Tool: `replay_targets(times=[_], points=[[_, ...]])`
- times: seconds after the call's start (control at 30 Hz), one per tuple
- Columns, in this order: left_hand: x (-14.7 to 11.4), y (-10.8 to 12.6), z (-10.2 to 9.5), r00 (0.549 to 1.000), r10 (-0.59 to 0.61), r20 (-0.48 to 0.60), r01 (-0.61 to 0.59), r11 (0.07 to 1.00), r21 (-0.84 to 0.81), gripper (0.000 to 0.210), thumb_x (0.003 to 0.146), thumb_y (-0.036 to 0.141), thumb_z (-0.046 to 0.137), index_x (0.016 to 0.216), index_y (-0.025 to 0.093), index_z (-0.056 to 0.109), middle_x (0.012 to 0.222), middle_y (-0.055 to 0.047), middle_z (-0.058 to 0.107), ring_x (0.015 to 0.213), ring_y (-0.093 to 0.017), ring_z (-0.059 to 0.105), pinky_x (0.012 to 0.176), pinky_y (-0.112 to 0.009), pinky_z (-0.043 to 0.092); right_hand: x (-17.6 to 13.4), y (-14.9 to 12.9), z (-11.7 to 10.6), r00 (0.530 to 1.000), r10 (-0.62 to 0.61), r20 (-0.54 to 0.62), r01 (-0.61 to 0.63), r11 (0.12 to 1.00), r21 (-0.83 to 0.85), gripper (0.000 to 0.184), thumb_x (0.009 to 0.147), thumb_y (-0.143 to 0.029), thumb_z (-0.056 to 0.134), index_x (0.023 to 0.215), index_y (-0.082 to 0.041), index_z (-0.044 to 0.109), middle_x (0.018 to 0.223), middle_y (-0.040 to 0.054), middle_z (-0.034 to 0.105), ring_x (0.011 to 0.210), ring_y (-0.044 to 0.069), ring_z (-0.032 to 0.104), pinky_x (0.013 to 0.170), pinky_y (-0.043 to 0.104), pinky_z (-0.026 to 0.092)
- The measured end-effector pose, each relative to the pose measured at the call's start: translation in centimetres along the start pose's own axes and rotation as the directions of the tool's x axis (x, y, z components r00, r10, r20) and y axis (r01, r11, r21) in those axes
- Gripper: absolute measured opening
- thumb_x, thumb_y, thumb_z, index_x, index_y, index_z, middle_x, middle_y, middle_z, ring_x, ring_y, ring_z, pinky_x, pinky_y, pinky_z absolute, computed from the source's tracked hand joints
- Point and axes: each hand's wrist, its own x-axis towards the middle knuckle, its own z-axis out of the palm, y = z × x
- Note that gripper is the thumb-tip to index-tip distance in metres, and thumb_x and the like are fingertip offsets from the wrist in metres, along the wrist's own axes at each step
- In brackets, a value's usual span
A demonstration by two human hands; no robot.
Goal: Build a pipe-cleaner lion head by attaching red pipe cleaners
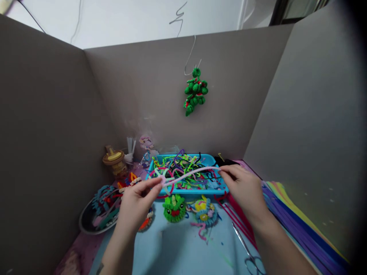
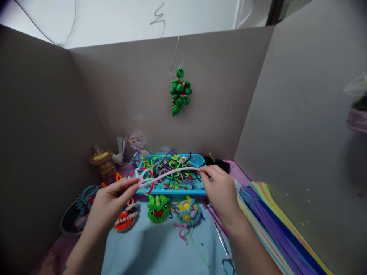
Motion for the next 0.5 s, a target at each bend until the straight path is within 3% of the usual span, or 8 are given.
replay_targets(times=[0.1,0.2,0.37,0.5], points=[[-0.1,0.7,0.9,0.99,-0.117,0.078,0.128,0.978,-0.165,0.028,0.062,0.036,0.078,0.082,0.017,0.079,0.078,-0.009,0.077,0.069,-0.019,0.067,0.059,-0.026,0.053,-0.4,-1.5,0.0,0.969,0.231,-0.084,-0.204,0.946,0.253,0.015,0.08,-0.031,0.064,0.081,-0.02,0.073,0.076,0.0041,0.072,0.068,0.019,0.065,0.062,0.031,0.05],[-0.3,0.7,1.9,0.974,-0.17,0.151,0.205,0.942,-0.264,0.029,0.058,0.035,0.08,0.08,0.016,0.079,0.077,-0.01,0.077,0.066,-0.019,0.066,0.058,-0.026,0.052,-0.9,-3.0,0.0,0.92,0.382,-0.089,-0.294,0.822,0.489,0.017,0.075,-0.033,0.071,0.085,-0.019,0.074,0.072,0.0034,0.072,0.063,0.018,0.065,0.057,0.029,0.051],[-0.5,-0.1,2.7,0.951,-0.187,0.245,0.258,0.918,-0.301,0.03,0.058,0.035,0.082,0.081,0.016,0.079,0.078,-0.01,0.077,0.067,-0.018,0.066,0.061,-0.026,0.052,-1.8,-4.5,-0.1,0.92,0.386,-0.075,-0.23,0.683,0.694,0.012,0.073,-0.03,0.075,0.08,-0.02,0.074,0.067,0.002,0.071,0.059,0.016,0.064,0.055,0.028,0.053],[-0.7,-0.5,2.6,0.928,-0.161,0.336,0.263,0.922,-0.283,0.026,0.063,0.033,0.081,0.084,0.018,0.079,0.081,-0.009,0.077,0.069,-0.017,0.066,0.064,-0.025,0.051,-1.8,-4.6,0.2,0.912,0.408,0.037,-0.277,0.549,0.788,0.011,0.072,-0.029,0.076,0.079,-0.021,0.074,0.066,0.0008,0.07,0.059,0.015,0.064,0.055,0.025,0.053]])
